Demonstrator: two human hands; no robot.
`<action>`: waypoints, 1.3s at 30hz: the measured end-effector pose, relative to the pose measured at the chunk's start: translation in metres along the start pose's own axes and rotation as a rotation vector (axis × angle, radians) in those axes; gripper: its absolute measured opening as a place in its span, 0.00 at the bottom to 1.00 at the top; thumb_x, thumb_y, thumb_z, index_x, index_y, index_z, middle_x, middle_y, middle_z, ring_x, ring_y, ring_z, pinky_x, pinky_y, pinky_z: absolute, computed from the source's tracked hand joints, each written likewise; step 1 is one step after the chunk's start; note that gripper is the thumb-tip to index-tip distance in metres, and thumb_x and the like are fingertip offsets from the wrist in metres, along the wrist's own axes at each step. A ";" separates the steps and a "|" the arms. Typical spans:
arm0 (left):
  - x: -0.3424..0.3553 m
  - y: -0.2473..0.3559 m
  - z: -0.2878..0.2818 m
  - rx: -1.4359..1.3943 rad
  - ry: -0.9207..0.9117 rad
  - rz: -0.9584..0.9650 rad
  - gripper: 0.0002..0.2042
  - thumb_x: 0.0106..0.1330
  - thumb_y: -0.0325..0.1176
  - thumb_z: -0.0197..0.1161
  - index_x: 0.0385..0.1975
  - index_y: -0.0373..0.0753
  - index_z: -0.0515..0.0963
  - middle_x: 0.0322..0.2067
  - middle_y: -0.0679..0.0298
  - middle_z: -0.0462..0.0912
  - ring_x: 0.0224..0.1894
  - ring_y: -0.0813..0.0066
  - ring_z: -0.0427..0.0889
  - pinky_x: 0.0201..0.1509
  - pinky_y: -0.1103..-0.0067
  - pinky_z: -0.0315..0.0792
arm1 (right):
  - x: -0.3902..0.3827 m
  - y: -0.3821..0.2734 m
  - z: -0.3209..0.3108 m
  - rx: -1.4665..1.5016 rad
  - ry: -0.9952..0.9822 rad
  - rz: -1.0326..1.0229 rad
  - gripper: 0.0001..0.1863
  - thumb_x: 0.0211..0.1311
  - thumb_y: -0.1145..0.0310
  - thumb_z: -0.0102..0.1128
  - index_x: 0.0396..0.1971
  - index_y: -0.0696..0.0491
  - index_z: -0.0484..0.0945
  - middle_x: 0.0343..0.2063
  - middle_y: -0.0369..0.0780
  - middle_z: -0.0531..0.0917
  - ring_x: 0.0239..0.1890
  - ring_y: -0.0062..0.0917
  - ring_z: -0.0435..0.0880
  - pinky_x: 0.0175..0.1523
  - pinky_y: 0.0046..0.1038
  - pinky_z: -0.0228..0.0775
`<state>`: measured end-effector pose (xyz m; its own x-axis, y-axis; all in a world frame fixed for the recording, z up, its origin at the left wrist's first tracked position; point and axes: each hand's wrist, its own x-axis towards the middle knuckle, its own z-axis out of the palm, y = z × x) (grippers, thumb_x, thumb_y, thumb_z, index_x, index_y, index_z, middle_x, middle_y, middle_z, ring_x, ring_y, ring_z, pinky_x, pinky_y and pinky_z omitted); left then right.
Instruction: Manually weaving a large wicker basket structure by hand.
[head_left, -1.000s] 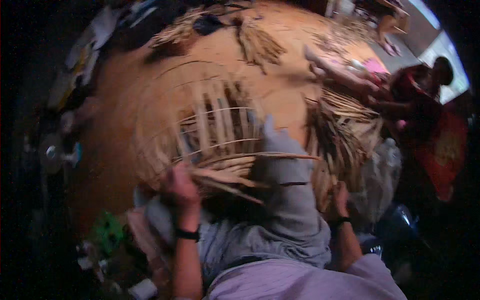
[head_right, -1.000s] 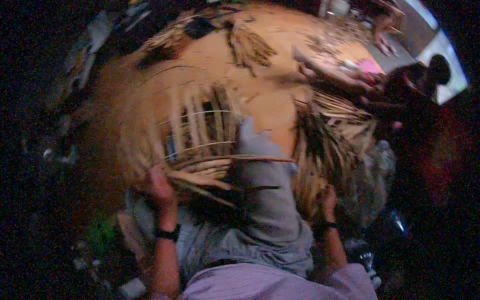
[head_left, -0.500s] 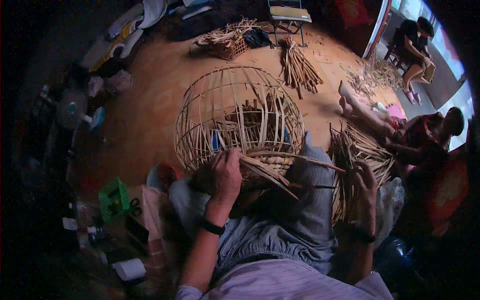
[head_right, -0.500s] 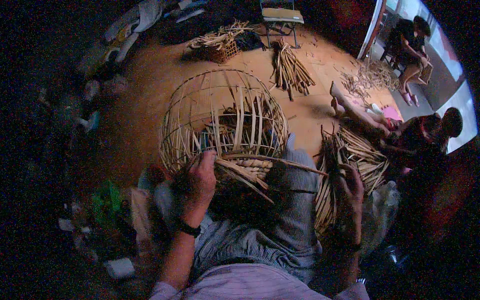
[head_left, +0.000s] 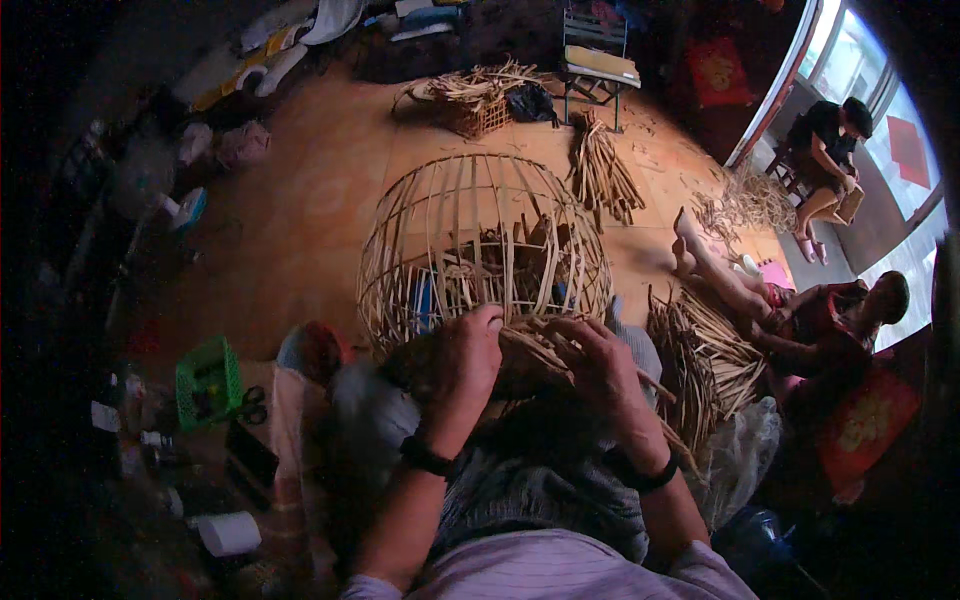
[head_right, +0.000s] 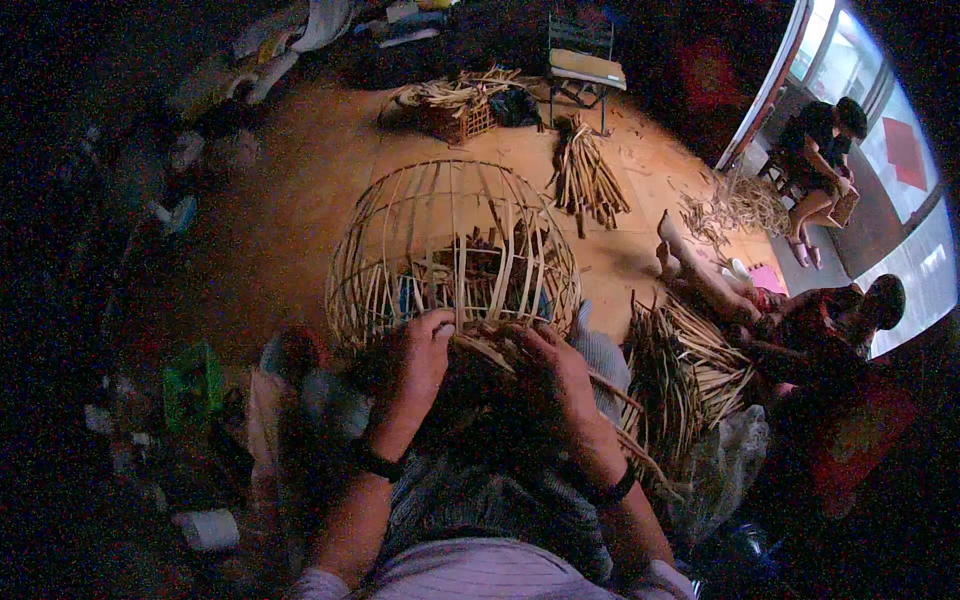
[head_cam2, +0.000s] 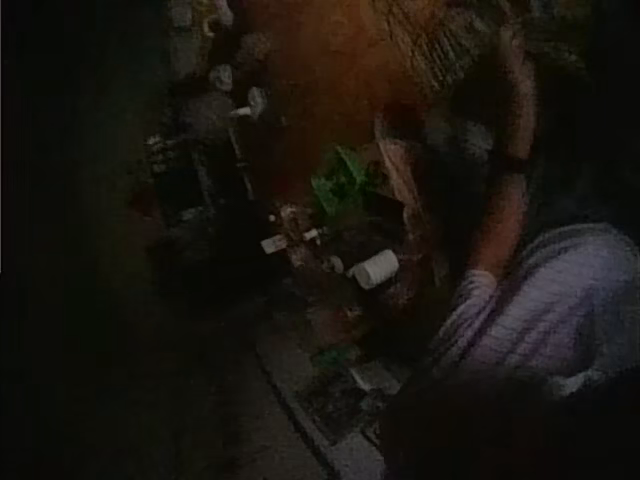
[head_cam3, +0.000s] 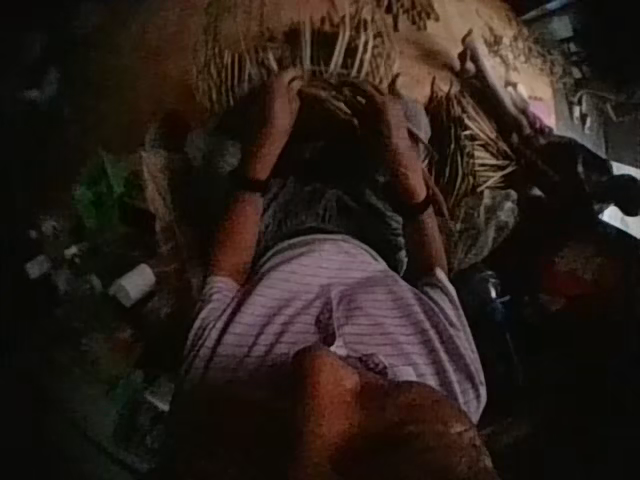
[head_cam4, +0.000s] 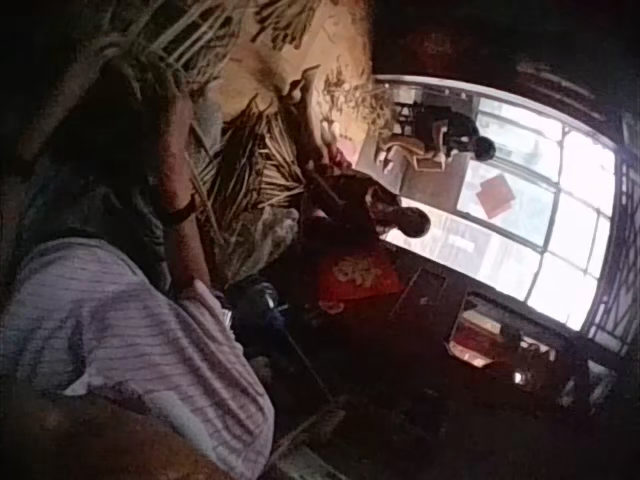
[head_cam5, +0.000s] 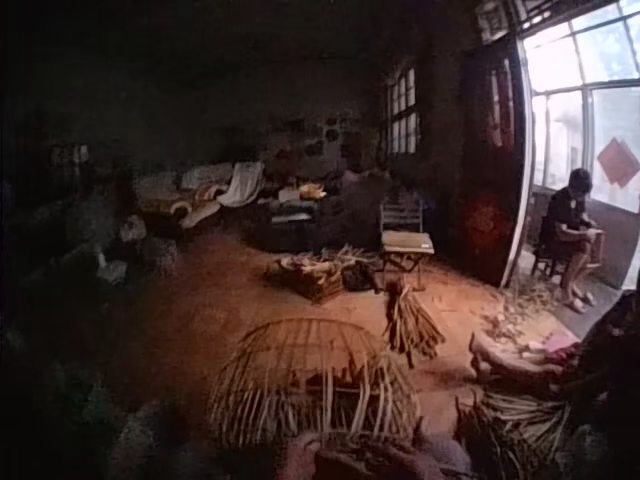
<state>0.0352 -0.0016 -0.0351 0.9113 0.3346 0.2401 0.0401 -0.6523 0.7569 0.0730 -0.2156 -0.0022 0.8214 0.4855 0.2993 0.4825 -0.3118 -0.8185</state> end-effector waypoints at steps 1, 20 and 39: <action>0.000 -0.002 0.004 -0.022 0.024 0.021 0.06 0.69 0.25 0.65 0.42 0.32 0.82 0.37 0.46 0.86 0.41 0.46 0.86 0.47 0.64 0.78 | 0.002 -0.004 0.000 -0.049 -0.007 -0.014 0.15 0.68 0.74 0.65 0.53 0.55 0.84 0.45 0.49 0.86 0.44 0.42 0.87 0.47 0.35 0.80; -0.006 0.016 -0.002 0.020 0.005 0.011 0.07 0.71 0.18 0.56 0.45 0.34 0.75 0.37 0.47 0.81 0.41 0.48 0.82 0.48 0.65 0.75 | 0.026 0.006 0.030 0.492 -0.136 0.150 0.18 0.66 0.79 0.63 0.55 0.63 0.81 0.45 0.46 0.91 0.47 0.23 0.87 0.53 0.32 0.80; -0.014 0.000 0.014 -0.276 0.167 -0.062 0.17 0.68 0.16 0.63 0.54 0.37 0.76 0.44 0.56 0.85 0.47 0.61 0.85 0.56 0.69 0.77 | 0.030 0.022 0.047 0.817 -0.238 0.420 0.21 0.72 0.77 0.59 0.63 0.62 0.76 0.55 0.44 0.86 0.56 0.28 0.84 0.63 0.31 0.77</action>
<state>0.0277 -0.0162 -0.0467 0.8301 0.4897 0.2669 -0.0397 -0.4255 0.9041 0.0939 -0.1699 -0.0345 0.7523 0.6455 -0.1319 -0.2748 0.1256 -0.9532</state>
